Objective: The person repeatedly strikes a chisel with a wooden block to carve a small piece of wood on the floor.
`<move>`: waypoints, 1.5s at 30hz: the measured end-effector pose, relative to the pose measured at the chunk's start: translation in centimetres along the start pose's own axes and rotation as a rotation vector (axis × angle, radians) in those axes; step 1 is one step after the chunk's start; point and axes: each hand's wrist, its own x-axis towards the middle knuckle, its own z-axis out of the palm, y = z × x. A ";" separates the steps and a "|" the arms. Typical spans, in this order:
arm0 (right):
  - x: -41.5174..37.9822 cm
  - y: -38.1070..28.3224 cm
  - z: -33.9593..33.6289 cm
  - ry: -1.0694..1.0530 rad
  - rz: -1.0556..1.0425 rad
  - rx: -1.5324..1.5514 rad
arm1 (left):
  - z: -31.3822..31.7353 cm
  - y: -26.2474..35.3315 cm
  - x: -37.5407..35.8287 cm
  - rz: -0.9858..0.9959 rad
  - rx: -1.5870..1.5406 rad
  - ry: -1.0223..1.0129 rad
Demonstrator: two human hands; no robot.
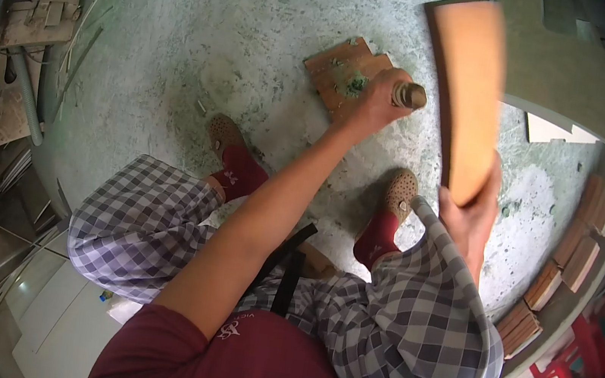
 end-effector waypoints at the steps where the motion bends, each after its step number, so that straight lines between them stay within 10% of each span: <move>1: -0.3 -0.1 0.0 0.086 -0.060 0.159 | 0.1 0.0 0.2 0.014 -0.003 -0.012; 4: -1.2 1.0 1.4 0.186 -0.096 0.418 | 0.0 1.1 0.2 0.011 0.065 -0.023; 7: -0.4 2.0 1.8 -0.163 0.177 -0.005 | 0.4 1.8 0.8 0.077 0.018 0.053; 20: -2.8 8.0 2.1 0.130 0.240 0.302 | 3.9 -1.6 -6.9 0.439 0.503 -0.156; 29: -3.7 8.2 2.3 0.139 0.306 0.394 | -3.1 2.7 1.7 -0.081 -0.079 0.634; 45: -2.7 4.5 2.7 0.134 0.470 0.319 | -6.4 -0.1 2.2 -0.152 -0.295 0.444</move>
